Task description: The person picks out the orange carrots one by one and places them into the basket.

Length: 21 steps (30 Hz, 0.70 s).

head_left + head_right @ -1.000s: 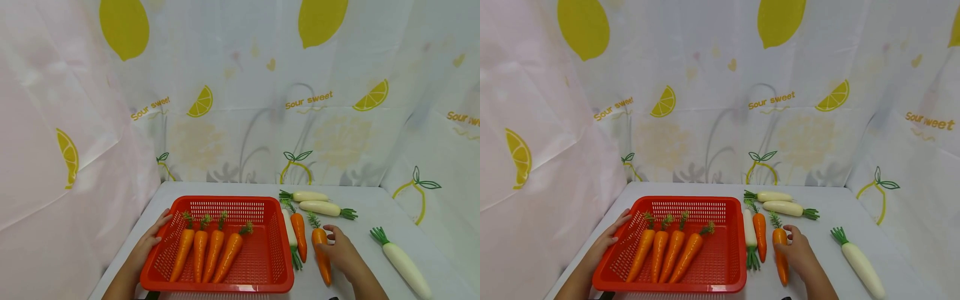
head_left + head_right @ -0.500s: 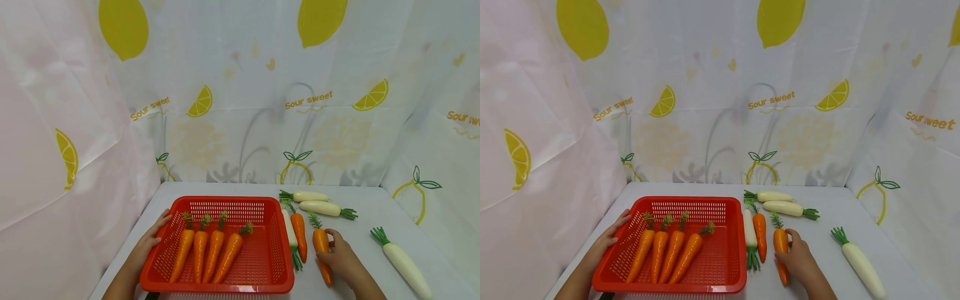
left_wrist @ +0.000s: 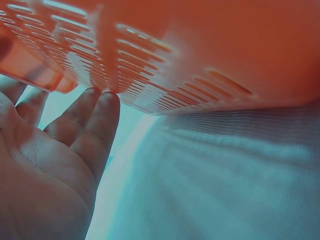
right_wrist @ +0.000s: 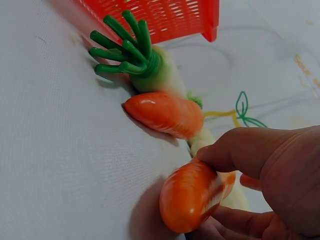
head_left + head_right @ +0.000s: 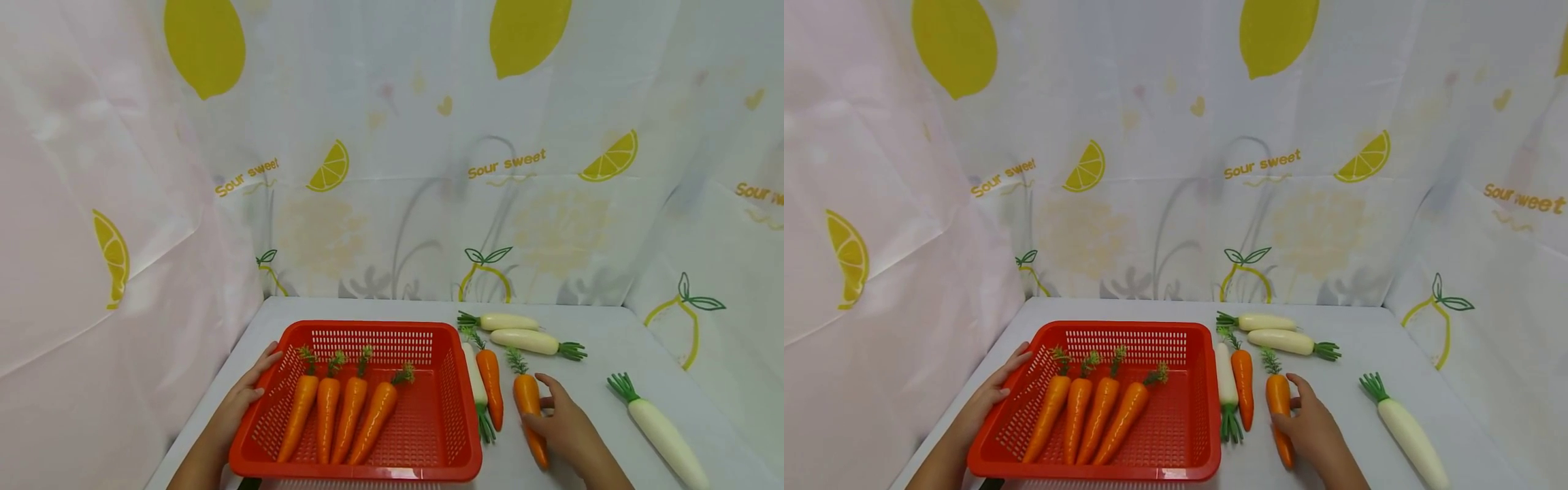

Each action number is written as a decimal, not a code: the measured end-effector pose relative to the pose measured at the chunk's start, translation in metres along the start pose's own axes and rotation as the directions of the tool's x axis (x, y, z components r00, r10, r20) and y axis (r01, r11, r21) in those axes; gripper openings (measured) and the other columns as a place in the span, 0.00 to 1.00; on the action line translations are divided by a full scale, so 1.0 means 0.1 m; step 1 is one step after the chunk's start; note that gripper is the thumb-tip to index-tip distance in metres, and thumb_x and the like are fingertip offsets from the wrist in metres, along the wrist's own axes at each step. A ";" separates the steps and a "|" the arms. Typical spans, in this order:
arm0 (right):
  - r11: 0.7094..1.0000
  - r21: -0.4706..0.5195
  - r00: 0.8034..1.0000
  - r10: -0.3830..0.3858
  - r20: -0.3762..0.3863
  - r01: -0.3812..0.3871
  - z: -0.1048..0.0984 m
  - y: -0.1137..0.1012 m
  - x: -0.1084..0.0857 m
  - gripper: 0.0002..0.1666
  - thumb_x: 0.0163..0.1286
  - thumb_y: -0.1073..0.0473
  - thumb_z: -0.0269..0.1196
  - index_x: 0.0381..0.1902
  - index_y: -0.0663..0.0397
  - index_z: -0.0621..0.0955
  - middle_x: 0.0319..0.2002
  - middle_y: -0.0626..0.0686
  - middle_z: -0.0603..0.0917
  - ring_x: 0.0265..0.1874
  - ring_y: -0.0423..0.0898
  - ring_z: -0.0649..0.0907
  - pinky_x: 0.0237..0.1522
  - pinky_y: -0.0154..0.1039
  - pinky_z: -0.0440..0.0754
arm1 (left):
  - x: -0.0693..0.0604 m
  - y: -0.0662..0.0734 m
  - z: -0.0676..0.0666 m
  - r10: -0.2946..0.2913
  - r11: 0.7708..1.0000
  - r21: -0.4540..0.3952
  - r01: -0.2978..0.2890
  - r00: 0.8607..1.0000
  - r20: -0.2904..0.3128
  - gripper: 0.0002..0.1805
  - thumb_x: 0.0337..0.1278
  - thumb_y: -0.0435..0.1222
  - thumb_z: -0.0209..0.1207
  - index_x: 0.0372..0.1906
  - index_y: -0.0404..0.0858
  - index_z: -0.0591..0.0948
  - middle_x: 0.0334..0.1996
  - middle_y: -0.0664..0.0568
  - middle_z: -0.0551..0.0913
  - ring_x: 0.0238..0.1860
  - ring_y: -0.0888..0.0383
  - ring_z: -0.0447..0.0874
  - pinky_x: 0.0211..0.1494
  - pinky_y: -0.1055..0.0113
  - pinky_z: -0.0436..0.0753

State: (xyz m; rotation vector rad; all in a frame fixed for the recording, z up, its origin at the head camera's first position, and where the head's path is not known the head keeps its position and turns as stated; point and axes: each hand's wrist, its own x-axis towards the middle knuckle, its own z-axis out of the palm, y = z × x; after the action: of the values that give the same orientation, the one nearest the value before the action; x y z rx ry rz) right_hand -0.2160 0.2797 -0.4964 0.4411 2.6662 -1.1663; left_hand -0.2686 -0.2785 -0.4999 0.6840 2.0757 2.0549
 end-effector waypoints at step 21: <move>0.995 0.081 0.998 0.059 -0.008 -0.058 -0.01 -0.01 0.00 0.49 0.69 0.52 0.70 0.79 0.58 0.58 0.66 0.75 0.75 0.52 0.62 0.82 0.45 0.51 0.89 | 0.00 -0.02 -0.01 0.016 1.000 -0.021 -0.016 1.000 0.013 0.35 0.72 0.26 0.35 0.83 0.33 0.53 0.87 0.57 0.35 0.71 0.87 0.54 0.67 0.75 0.74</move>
State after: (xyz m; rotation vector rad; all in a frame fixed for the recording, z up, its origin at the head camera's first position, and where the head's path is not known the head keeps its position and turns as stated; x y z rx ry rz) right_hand -0.2165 0.2802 -0.4951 0.5371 2.6030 -1.2616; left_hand -0.2698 -0.2788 -0.5020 0.7107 2.0451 2.0723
